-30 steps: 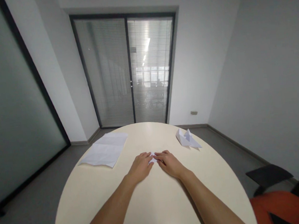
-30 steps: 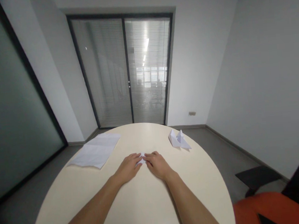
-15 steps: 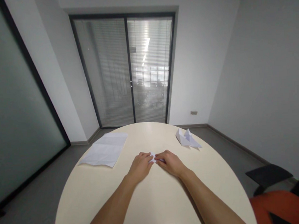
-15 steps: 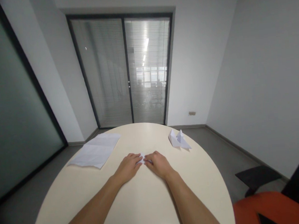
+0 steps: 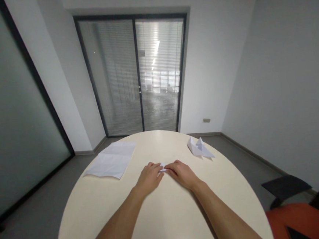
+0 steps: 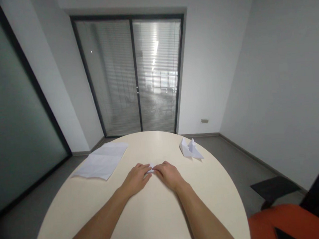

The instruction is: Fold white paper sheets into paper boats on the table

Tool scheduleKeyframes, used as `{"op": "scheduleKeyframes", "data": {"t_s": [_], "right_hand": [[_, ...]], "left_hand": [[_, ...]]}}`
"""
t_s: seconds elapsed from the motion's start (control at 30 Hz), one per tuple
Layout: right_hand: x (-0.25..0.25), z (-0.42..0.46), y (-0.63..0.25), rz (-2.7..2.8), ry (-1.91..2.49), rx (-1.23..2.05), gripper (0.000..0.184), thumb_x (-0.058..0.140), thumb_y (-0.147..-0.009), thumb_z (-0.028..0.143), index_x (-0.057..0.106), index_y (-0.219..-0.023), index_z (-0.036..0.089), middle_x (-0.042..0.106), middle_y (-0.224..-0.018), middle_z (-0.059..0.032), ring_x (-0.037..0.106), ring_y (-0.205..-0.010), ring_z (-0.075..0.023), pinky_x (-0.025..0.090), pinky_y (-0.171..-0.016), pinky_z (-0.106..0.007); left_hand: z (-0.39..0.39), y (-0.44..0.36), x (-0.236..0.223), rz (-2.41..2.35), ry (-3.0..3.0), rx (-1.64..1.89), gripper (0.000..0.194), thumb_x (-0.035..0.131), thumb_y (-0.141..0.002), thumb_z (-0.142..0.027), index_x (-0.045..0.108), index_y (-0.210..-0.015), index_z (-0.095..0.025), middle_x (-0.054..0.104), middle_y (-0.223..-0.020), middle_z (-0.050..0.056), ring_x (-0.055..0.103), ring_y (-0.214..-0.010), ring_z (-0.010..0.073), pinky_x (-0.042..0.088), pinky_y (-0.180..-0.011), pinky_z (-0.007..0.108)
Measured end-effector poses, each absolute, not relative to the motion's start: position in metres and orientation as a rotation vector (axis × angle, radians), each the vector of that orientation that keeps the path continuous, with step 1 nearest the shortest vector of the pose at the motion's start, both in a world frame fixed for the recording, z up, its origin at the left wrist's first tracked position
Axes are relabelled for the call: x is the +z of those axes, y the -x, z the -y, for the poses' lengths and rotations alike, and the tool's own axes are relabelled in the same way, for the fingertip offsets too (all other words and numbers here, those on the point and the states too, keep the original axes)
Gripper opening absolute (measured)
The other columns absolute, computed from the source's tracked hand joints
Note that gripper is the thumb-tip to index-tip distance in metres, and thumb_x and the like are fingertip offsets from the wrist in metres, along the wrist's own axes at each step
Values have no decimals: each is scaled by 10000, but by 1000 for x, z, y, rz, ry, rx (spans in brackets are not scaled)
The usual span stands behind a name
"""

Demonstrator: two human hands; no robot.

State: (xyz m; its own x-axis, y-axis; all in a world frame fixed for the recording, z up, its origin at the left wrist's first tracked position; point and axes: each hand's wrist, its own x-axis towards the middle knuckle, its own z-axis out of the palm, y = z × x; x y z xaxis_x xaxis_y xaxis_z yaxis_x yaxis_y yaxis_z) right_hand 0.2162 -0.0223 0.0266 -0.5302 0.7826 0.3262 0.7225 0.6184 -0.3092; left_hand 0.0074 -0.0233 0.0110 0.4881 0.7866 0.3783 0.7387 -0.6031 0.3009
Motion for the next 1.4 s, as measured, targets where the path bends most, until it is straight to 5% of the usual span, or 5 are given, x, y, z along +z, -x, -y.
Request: {"op": "scheduleKeyframes", "data": {"t_s": [0.57,0.87,1.1,1.4], "right_hand": [[34,24,-213,2411,1300,170,322,425,-1009,318,701,-1167,270,757,-1066,-60,684,-999,-204,461,-875,-289],[28,22,-218,2382,1263,221,384,440,-959,179,657,-1255,291,711,-1223,-26,644,-1135,-198,449,-977,-300],[23,21,-219,2360,1267,215,383,483,-862,112,710,-1141,242,730,-1169,-40,637,-1125,-198,450,-981,-293],[26,23,-215,2355,1155,231,346,526,-715,68,719,-970,202,735,-1089,-59,623,-1063,-201,453,-959,-293]], "left_hand": [[28,-10,25,-1484,-2536,684,292,451,-998,-318,731,-1079,-290,739,-986,56,638,-989,226,460,-892,327],[24,-8,20,-1610,-2575,626,334,406,-1006,-256,691,-1181,-253,736,-1073,80,657,-1000,233,472,-868,336],[23,-9,14,-1511,-2594,744,234,496,-938,-243,685,-1072,-214,723,-1028,72,639,-1030,225,466,-929,330],[23,-6,6,-1370,-2594,674,503,441,-909,-180,456,-1411,-142,613,-1324,110,502,-1300,240,364,-1116,388]]}}
